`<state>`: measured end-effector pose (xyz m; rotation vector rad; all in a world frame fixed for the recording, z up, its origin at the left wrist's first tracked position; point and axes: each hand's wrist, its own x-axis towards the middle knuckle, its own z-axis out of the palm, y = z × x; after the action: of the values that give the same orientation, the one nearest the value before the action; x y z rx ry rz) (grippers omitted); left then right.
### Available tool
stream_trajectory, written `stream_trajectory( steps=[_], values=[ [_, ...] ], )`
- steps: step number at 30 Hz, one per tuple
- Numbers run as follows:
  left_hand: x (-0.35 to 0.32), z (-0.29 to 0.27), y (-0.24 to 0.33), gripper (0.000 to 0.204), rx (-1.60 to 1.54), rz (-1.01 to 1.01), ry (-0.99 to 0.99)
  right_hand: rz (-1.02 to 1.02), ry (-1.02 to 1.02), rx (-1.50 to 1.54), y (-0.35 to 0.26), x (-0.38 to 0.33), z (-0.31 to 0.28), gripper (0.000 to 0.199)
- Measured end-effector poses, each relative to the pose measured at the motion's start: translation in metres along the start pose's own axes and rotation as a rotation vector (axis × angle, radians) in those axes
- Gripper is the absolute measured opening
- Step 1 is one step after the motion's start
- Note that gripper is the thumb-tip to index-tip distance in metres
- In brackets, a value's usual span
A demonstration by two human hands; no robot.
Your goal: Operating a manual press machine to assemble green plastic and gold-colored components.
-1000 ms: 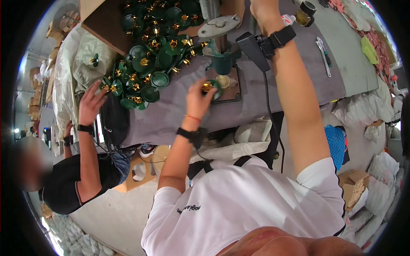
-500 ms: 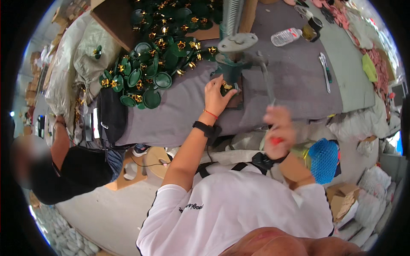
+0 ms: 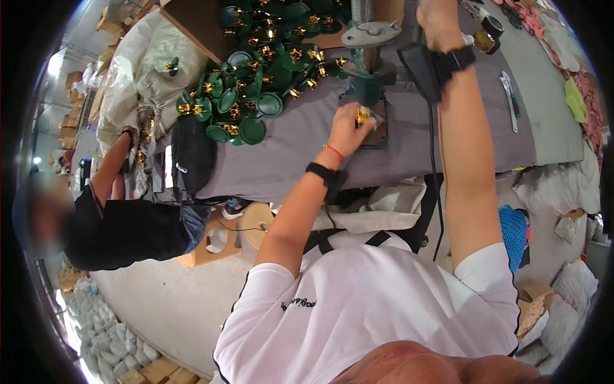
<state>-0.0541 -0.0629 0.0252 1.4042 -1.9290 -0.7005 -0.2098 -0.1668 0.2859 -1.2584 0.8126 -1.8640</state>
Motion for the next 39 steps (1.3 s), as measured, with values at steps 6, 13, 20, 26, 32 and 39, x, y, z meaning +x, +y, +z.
stream_trajectory(
  steps=[6, 13, 20, 26, 32, 39],
  values=[
    [-0.098, -0.037, -0.021, 0.061, 0.282, 0.256, 0.159, -0.04, -0.014, 0.0, 0.034, 0.016, -0.015, 0.038],
    [-0.083, -0.12, -0.13, 0.059, -0.217, -0.46, 0.827, -0.054, -0.014, 0.035, 0.021, 0.012, -0.008, 0.038],
    [-0.112, -0.056, -0.064, 0.049, 0.405, -0.054, 0.248, -0.016, -0.016, 0.01, 0.03, 0.013, -0.014, 0.039],
    [-0.067, -0.049, -0.057, 0.058, 0.214, -0.081, 0.618, 0.0, -0.008, 0.041, 0.02, 0.011, -0.009, 0.038],
    [-0.022, -0.003, -0.008, 0.041, -0.247, 0.038, 0.28, 0.005, -0.003, 0.015, 0.035, 0.014, -0.013, 0.039],
    [0.001, 0.015, -0.007, 0.055, -0.012, 0.011, 0.161, -0.404, -0.143, -0.261, -0.021, -0.039, -0.018, 0.022]
  ],
)
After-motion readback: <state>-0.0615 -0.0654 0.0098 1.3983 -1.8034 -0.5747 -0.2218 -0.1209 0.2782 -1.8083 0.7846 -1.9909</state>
